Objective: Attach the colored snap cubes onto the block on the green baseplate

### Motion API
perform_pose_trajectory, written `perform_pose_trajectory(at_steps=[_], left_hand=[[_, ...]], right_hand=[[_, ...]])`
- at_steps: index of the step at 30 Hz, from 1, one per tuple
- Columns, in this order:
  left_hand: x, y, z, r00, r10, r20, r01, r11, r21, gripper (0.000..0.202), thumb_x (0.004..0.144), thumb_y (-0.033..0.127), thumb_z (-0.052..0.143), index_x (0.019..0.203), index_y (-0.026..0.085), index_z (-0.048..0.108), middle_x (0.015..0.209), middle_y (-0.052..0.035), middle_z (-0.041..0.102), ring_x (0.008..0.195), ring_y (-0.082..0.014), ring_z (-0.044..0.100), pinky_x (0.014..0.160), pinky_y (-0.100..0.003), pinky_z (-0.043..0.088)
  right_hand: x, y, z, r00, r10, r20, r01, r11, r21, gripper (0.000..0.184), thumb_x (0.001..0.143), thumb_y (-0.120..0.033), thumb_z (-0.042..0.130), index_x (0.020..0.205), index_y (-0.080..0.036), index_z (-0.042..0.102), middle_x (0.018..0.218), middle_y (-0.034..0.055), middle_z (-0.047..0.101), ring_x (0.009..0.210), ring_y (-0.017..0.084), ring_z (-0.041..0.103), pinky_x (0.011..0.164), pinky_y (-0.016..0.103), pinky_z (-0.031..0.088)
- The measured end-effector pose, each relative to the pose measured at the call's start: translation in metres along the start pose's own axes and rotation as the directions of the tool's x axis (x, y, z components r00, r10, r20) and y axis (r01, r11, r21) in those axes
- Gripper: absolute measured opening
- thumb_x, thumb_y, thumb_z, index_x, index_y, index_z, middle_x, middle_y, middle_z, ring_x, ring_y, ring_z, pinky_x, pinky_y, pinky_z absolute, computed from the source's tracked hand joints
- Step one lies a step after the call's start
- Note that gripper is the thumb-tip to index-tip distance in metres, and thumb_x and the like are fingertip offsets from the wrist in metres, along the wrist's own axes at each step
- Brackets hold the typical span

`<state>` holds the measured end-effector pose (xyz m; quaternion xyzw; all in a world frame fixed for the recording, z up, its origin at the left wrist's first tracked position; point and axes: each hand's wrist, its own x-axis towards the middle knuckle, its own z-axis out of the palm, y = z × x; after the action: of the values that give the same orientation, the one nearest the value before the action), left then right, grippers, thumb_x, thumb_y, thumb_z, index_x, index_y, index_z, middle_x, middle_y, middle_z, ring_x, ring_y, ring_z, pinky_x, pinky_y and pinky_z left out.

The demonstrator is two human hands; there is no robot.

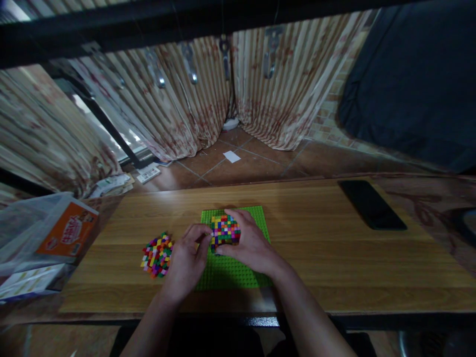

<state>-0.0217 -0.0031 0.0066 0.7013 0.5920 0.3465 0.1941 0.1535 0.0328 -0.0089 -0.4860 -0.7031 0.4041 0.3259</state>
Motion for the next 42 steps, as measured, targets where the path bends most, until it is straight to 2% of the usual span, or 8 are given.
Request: perform_pose_trajectory(at_steps=[12, 17, 24, 28, 31, 33, 37, 42], left_hand=[[0.000, -0.001, 0.003, 1.000, -0.019, -0.020, 0.017, 0.996, -0.085, 0.012, 0.091, 0.015, 0.049, 0.091, 0.019, 0.060, 0.090, -0.0046, 0.063, 0.084, -0.0178, 0.061, 0.076, -0.030, 0.047], [0.001, -0.002, 0.005, 0.998, -0.048, -0.049, 0.042, 0.992, -0.118, 0.011, 0.090, 0.015, 0.051, 0.089, 0.019, 0.061, 0.087, -0.0038, 0.065, 0.083, -0.0174, 0.063, 0.075, -0.029, 0.048], [0.002, -0.005, 0.003, 0.996, -0.089, -0.033, 0.083, 0.987, -0.139, 0.010, 0.088, 0.016, 0.053, 0.086, 0.019, 0.063, 0.086, -0.0036, 0.068, 0.081, -0.0170, 0.064, 0.075, -0.029, 0.048], [0.002, -0.004, 0.002, 0.995, -0.097, -0.016, 0.093, 0.982, -0.162, 0.011, 0.088, 0.017, 0.053, 0.085, 0.018, 0.063, 0.083, -0.0029, 0.067, 0.078, -0.0164, 0.064, 0.073, -0.028, 0.047], [0.002, -0.004, 0.002, 0.995, -0.103, -0.011, 0.099, 0.977, -0.191, 0.011, 0.088, 0.018, 0.053, 0.084, 0.018, 0.063, 0.081, -0.0023, 0.067, 0.077, -0.0158, 0.064, 0.072, -0.027, 0.047], [0.001, -0.005, 0.003, 0.993, -0.116, -0.014, 0.111, 0.971, -0.214, 0.010, 0.088, 0.018, 0.054, 0.085, 0.018, 0.064, 0.081, -0.0022, 0.068, 0.077, -0.0155, 0.064, 0.072, -0.027, 0.047], [0.001, -0.007, 0.006, 0.990, -0.139, -0.009, 0.132, 0.955, -0.265, 0.009, 0.087, 0.019, 0.055, 0.086, 0.018, 0.064, 0.081, -0.0019, 0.068, 0.076, -0.0152, 0.064, 0.073, -0.026, 0.048], [0.001, -0.011, 0.009, 0.985, -0.170, -0.006, 0.158, 0.927, -0.341, 0.008, 0.086, 0.019, 0.056, 0.086, 0.018, 0.064, 0.082, -0.0024, 0.069, 0.079, -0.0157, 0.066, 0.074, -0.027, 0.050]], right_hand=[[0.000, -0.004, -0.001, 1.000, 0.022, 0.010, -0.022, 1.000, -0.015, 0.083, 0.063, -0.032, 0.080, 0.139, -0.026, 0.044, 0.141, 0.0094, 0.046, 0.130, 0.028, 0.046, 0.111, 0.048, 0.034], [0.000, -0.004, -0.001, 1.000, 0.014, 0.006, -0.014, 1.000, 0.003, 0.083, 0.064, -0.032, 0.080, 0.138, -0.030, 0.045, 0.140, 0.0084, 0.047, 0.129, 0.029, 0.047, 0.110, 0.050, 0.035], [0.000, 0.000, -0.001, 1.000, -0.001, 0.004, 0.001, 1.000, -0.017, 0.084, 0.063, -0.034, 0.081, 0.139, -0.030, 0.045, 0.140, 0.0080, 0.049, 0.130, 0.029, 0.047, 0.110, 0.049, 0.036], [0.001, -0.002, 0.000, 1.000, 0.002, -0.004, -0.002, 1.000, 0.015, 0.073, 0.071, -0.038, 0.076, 0.137, -0.029, 0.047, 0.137, 0.0078, 0.051, 0.127, 0.027, 0.050, 0.108, 0.048, 0.039], [0.002, -0.006, 0.006, 0.997, 0.043, -0.070, -0.040, 0.998, 0.046, 0.056, 0.079, -0.041, 0.068, 0.131, -0.027, 0.052, 0.132, 0.0080, 0.054, 0.122, 0.025, 0.053, 0.106, 0.045, 0.041], [0.004, -0.008, 0.012, 0.987, 0.057, -0.152, -0.052, 0.998, 0.034, 0.051, 0.080, -0.039, 0.067, 0.127, -0.026, 0.056, 0.129, 0.0083, 0.056, 0.120, 0.025, 0.054, 0.106, 0.045, 0.041], [0.007, -0.012, 0.023, 0.959, 0.075, -0.272, -0.075, 0.997, 0.013, 0.047, 0.076, -0.035, 0.067, 0.121, -0.024, 0.059, 0.123, 0.0084, 0.059, 0.116, 0.026, 0.056, 0.105, 0.046, 0.041], [0.009, -0.015, 0.026, 0.943, 0.114, -0.312, -0.118, 0.993, 0.007, 0.047, 0.071, -0.034, 0.069, 0.116, -0.024, 0.061, 0.119, 0.0083, 0.061, 0.110, 0.026, 0.059, 0.101, 0.047, 0.043]])
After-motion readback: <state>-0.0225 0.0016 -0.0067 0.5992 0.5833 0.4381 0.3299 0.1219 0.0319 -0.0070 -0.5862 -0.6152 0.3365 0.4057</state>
